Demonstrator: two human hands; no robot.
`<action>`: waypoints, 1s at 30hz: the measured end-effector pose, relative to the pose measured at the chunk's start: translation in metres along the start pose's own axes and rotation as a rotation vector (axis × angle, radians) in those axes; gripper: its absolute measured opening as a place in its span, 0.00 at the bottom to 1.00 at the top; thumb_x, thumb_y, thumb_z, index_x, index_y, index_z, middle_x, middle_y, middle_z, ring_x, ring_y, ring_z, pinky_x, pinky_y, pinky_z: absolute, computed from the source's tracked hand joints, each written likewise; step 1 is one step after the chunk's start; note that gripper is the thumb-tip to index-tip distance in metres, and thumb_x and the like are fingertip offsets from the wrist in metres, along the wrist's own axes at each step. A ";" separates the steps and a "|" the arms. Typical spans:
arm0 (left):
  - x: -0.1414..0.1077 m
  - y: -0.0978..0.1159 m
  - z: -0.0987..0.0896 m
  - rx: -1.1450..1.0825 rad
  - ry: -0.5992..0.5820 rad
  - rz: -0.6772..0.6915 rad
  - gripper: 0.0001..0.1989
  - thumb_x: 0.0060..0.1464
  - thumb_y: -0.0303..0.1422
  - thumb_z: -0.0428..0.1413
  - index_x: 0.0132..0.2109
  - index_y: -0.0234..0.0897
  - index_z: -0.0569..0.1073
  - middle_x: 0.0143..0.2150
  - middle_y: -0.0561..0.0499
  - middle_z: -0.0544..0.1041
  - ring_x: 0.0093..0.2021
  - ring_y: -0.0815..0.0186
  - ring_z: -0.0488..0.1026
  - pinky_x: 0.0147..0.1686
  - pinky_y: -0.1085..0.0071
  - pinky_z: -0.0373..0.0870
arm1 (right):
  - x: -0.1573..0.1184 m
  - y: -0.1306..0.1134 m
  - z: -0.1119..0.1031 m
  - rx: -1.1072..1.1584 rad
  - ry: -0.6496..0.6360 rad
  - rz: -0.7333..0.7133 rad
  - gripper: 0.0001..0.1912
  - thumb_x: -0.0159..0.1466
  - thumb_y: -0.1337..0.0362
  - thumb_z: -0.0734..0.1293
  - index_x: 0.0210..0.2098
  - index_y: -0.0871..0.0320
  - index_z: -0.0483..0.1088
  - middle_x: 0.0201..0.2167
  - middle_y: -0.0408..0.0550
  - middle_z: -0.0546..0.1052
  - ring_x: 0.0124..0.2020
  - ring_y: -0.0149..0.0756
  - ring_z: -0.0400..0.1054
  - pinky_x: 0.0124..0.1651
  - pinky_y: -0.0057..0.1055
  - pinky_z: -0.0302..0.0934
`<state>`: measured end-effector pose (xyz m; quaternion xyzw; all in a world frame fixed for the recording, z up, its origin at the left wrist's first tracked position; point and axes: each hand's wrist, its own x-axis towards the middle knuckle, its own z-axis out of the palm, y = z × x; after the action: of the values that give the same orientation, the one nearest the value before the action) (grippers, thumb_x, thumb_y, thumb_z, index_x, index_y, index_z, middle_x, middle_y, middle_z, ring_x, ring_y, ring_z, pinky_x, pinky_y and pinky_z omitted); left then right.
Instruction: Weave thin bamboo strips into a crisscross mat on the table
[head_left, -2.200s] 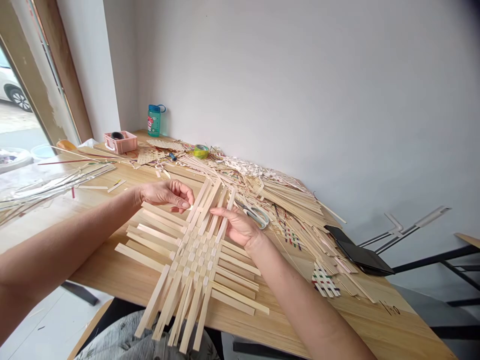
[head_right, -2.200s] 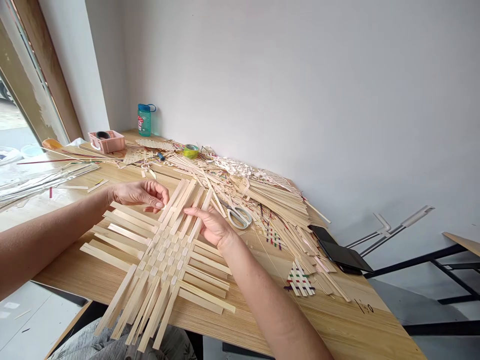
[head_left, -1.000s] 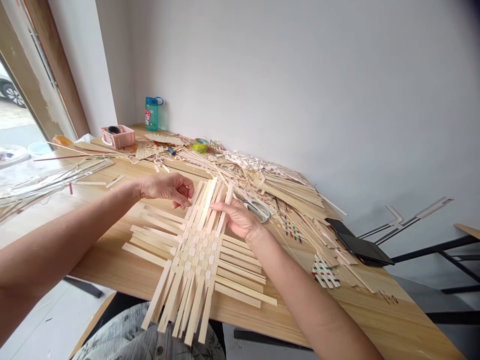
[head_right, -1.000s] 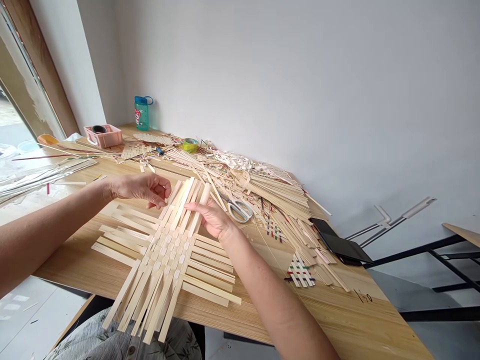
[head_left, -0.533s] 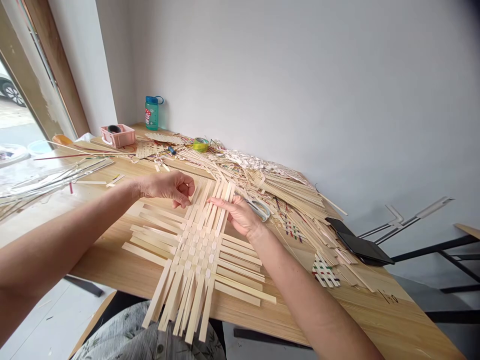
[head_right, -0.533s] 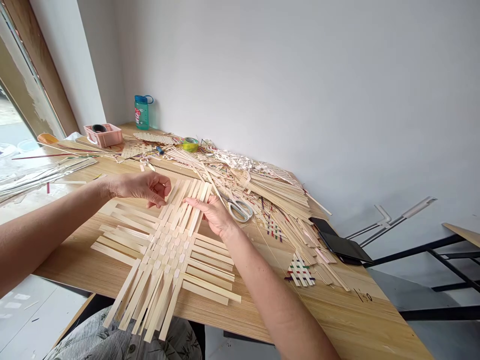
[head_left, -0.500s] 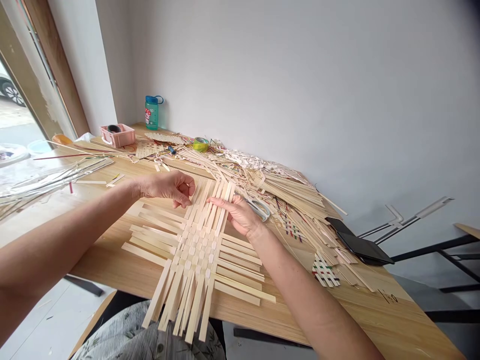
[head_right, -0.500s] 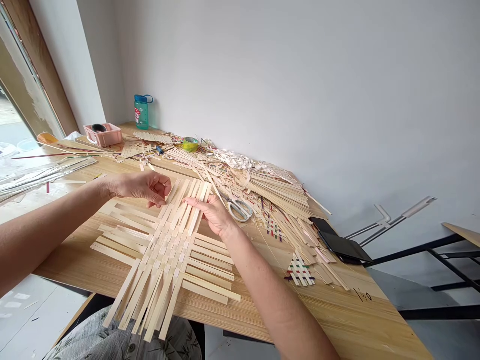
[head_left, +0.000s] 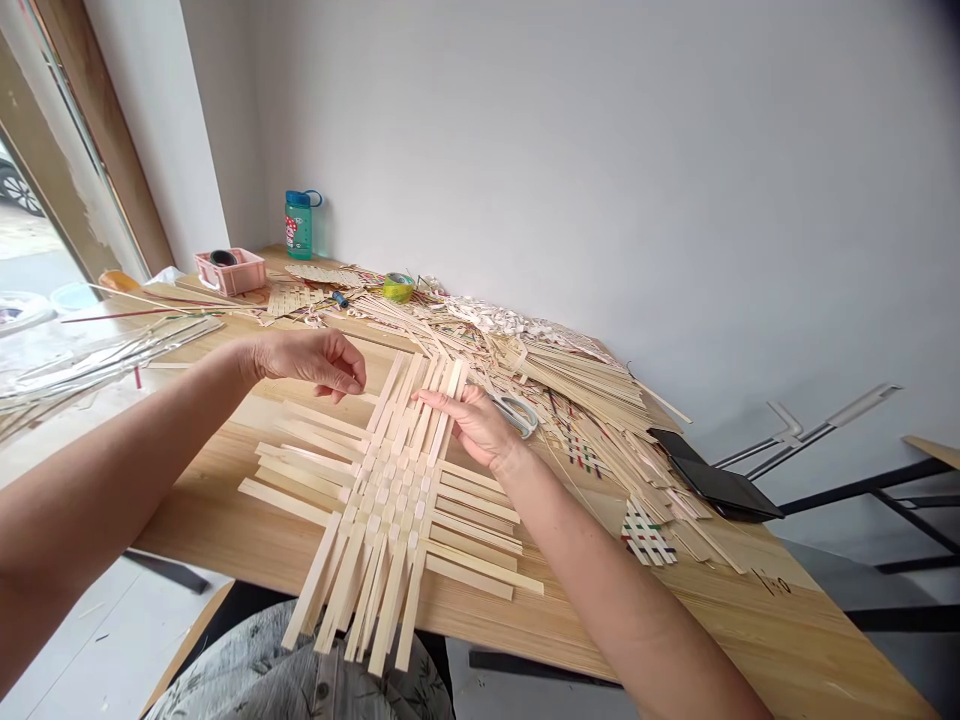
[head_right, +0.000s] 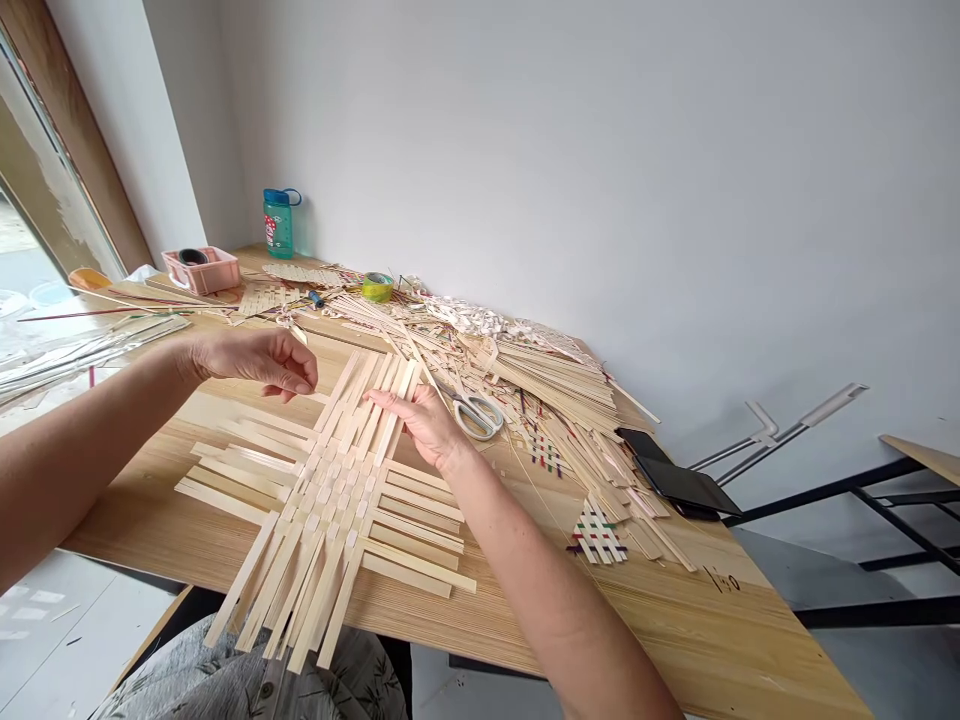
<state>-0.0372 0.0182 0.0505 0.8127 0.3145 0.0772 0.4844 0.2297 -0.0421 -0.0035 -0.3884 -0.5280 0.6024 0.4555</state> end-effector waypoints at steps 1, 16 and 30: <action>0.002 -0.002 0.001 -0.001 0.001 0.015 0.12 0.56 0.36 0.61 0.35 0.28 0.77 0.24 0.50 0.76 0.23 0.72 0.66 0.26 0.77 0.63 | 0.000 0.000 0.001 -0.004 -0.006 -0.003 0.18 0.45 0.52 0.80 0.31 0.56 0.81 0.35 0.47 0.83 0.47 0.43 0.76 0.58 0.41 0.64; 0.013 -0.011 0.008 -0.246 0.015 0.090 0.13 0.51 0.36 0.66 0.35 0.28 0.78 0.22 0.51 0.74 0.22 0.74 0.68 0.22 0.80 0.64 | -0.006 -0.006 -0.004 -0.082 -0.076 0.256 0.25 0.47 0.56 0.80 0.44 0.54 0.79 0.41 0.47 0.82 0.39 0.38 0.76 0.35 0.29 0.71; 0.012 -0.018 0.006 -0.239 0.007 0.061 0.12 0.51 0.35 0.66 0.34 0.28 0.79 0.22 0.51 0.75 0.21 0.75 0.67 0.22 0.80 0.64 | -0.002 -0.001 -0.006 0.053 -0.015 0.266 0.17 0.44 0.62 0.80 0.34 0.57 0.80 0.32 0.45 0.83 0.33 0.33 0.75 0.40 0.31 0.70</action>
<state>-0.0327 0.0272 0.0301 0.7582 0.2798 0.1317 0.5740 0.2363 -0.0419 -0.0033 -0.4385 -0.4589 0.6741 0.3777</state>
